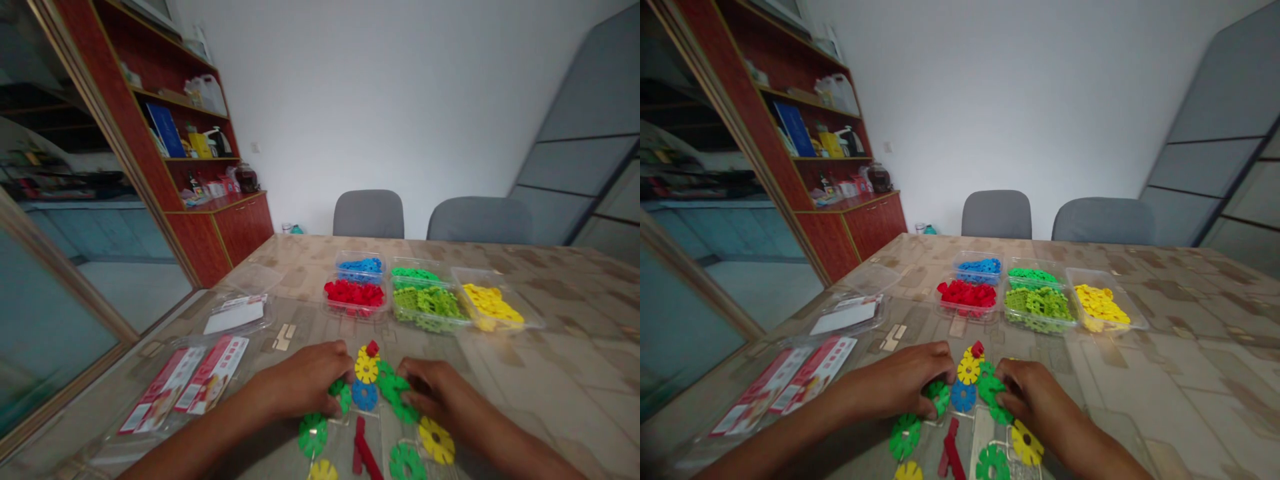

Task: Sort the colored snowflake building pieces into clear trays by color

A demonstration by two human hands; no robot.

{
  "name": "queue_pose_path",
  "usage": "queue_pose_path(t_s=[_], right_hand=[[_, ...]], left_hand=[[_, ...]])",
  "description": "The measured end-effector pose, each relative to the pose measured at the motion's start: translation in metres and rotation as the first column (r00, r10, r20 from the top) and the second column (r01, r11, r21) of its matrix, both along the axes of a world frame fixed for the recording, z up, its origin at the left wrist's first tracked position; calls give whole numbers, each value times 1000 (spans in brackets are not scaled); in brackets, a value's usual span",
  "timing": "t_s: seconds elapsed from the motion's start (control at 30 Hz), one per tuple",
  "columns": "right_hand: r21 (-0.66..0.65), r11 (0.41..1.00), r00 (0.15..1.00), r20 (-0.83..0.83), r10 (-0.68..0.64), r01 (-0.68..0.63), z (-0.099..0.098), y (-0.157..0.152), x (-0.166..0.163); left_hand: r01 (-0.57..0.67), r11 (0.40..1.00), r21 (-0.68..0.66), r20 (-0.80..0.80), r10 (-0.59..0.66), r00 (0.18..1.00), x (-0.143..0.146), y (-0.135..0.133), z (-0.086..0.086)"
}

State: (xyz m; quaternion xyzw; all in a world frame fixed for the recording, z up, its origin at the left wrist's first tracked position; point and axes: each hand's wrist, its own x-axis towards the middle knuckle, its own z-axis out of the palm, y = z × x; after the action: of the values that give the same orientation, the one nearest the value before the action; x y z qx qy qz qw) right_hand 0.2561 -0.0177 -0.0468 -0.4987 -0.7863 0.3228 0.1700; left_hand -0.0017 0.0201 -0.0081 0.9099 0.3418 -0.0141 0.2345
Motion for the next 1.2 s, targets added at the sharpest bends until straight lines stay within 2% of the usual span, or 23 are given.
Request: queue_pose_path(t_s=[0.1, 0.17, 0.3, 0.37, 0.43, 0.53, 0.67, 0.73, 0.87, 1.03, 1.2], right_hand=[[-68, 996, 995, -81, 60, -66, 12, -7, 2], [-119, 984, 991, -45, 126, -131, 20, -18, -1], [-176, 980, 981, 148, 123, -96, 30, -41, -9], [-147, 986, 976, 191, 105, -77, 33, -46, -13], [-95, 992, 976, 195, 97, -79, 36, -49, -15], [-38, 996, 978, 189, 89, -83, 41, -51, -16], [-100, 992, 986, 144, 88, -74, 32, -51, -14], [-115, 991, 989, 120, 83, -70, 20, -44, -11], [-45, 997, 992, 101, 75, -70, 0, -18, -4], [-37, 995, 982, 171, -87, 94, -1, -4, 2], [-97, 982, 971, 196, -138, 160, 0, -10, 5]], left_hand=[[-2, 1000, 9, -3, 2, 1000, 1, 1, -3], [-7, 1000, -22, 2, 7, 1000, 2, 3, 2], [-5, 966, -257, 51, 19, 999, -7, 5, 22], [23, 926, -378, 46, -6, 999, -13, 5, 30], [36, 904, -427, -7, -43, 999, -18, 4, 32], [4, 936, -351, -169, -67, 983, -15, 1, 27], [19, 980, -200, -319, -84, 944, -6, -4, 18], [49, 989, -137, -327, -92, 941, -4, -6, 16], [102, 993, -53, -279, -113, 954, -7, -8, 15], [99, 995, -20, -265, -101, 959, -8, -13, 18], [108, 994, -24, -270, -110, 956, -7, -16, 21]])
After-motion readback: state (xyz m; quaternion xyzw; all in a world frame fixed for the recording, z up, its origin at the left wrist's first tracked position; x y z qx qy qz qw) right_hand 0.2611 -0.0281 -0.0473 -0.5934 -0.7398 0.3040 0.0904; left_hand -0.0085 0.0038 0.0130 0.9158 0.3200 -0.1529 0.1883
